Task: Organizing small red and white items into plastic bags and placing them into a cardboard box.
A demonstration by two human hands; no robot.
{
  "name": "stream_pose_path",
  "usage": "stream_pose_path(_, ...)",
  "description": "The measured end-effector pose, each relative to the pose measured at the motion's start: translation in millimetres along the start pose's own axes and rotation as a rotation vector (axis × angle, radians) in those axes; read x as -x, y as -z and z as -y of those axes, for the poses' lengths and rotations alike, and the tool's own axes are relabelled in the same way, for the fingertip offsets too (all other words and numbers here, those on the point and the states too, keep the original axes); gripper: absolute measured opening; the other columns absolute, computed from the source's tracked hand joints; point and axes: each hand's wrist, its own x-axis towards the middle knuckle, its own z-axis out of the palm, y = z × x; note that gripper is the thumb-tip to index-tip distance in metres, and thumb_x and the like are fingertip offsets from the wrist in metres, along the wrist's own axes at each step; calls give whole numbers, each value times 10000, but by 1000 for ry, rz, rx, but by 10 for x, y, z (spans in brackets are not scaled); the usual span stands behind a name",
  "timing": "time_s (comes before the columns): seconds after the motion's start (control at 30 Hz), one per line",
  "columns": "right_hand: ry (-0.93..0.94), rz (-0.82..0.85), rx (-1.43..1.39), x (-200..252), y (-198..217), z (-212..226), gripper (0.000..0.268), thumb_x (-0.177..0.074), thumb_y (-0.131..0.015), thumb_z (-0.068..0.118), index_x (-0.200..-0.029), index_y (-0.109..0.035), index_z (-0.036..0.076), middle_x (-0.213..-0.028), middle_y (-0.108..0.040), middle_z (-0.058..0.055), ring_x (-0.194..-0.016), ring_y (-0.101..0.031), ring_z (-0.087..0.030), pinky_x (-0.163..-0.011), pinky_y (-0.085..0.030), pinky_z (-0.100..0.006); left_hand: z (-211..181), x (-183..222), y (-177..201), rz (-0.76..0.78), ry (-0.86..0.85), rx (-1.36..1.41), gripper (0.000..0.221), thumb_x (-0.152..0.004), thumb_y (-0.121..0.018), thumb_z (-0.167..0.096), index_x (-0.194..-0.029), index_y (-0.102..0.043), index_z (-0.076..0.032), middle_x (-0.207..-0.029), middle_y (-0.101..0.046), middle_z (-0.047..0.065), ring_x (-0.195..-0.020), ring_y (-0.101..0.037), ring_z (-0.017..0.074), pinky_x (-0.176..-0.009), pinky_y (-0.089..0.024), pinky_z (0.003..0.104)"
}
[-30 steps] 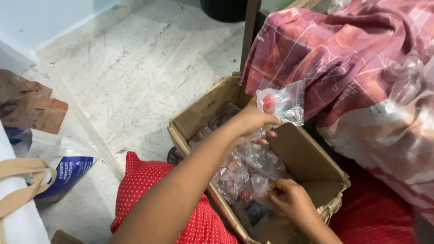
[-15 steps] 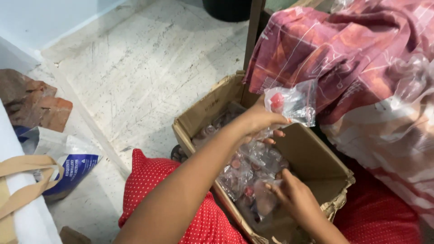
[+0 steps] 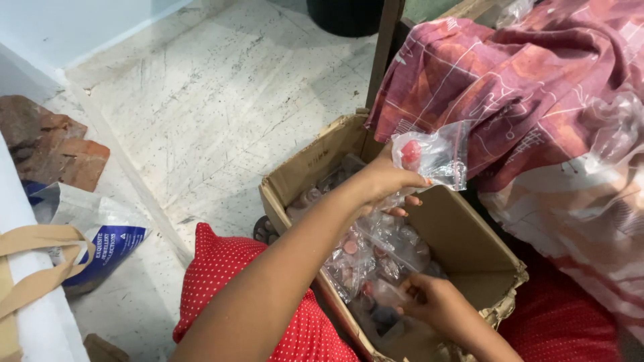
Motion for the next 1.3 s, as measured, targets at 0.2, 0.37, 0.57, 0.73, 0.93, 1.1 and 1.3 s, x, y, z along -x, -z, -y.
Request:
stream_pose_path(0.2,90,94,48,-40,-40,-145,299,-753,-835,104,-1043,-770,71,-816,-791,-63,-746,-717,-134,-697,-588,-299,-51,-5,75,-5,-45,-3,658,-786,-779,-172,-1356,-451,-190,-995,-710,60,-682,-707,167,-465,-563,355)
stream_pose_path(0.37,200,21,142,16,-103,7,228,-760,-830,115,-975,-783,59,-852,-789,-85,-774,-760,-156,-721,-596,-303,-24,-52,119,7,-52,-1,623,-796,-778,-180,-1346,-486,-183,-1003,-717,55,-697,-711,166,-463,-569,342)
stream_pose_path(0.57,135,-47,157,5,-47,222,245,-782,-813,146,-1012,-770,75,-867,-790,-108,-794,-770,-244,-734,-586,-343,-58,-1,66,-12,-9,4,738,-789,-758,-147,-1408,-367,-247,-1040,-703,68,-699,-717,179,-454,-561,351)
stream_pose_path(0.73,175,-94,180,42,-55,197,228,-789,-776,116,-1011,-753,71,-932,-755,-105,-839,-759,-262,-747,-577,-355,20,-33,125,-39,23,-21,761,-796,-768,-135,-1428,-358,-239,-1055,-695,77,-708,-708,183,-454,-556,353)
stream_pose_path(0.93,300,-25,291,81,-62,145,222,-788,-722,47,-1003,-767,82,-942,-749,-107,-866,-735,-295,-765,-572,-367,-19,-168,479,-7,-43,119,452,-821,-766,-137,-1234,-615,-30,-975,-743,141,-730,-749,220,-471,-607,377)
stream_pose_path(1.1,350,-90,348,1,-32,441,108,-752,-754,69,-858,-765,50,-884,-750,-103,-837,-747,-290,-740,-590,-371,-408,317,663,-176,-175,165,466,-822,-785,-186,-1221,-584,-50,-967,-747,144,-757,-771,216,-519,-635,344)
stream_pose_path(1.3,547,-289,621,-166,-24,1426,76,-820,-738,139,-874,-786,116,-855,-719,-56,-859,-688,-292,-875,-497,-446,-431,370,838,-213,-275,230,542,-806,-793,-193,-1278,-549,-87,-1006,-732,117,-761,-770,203,-493,-617,342)
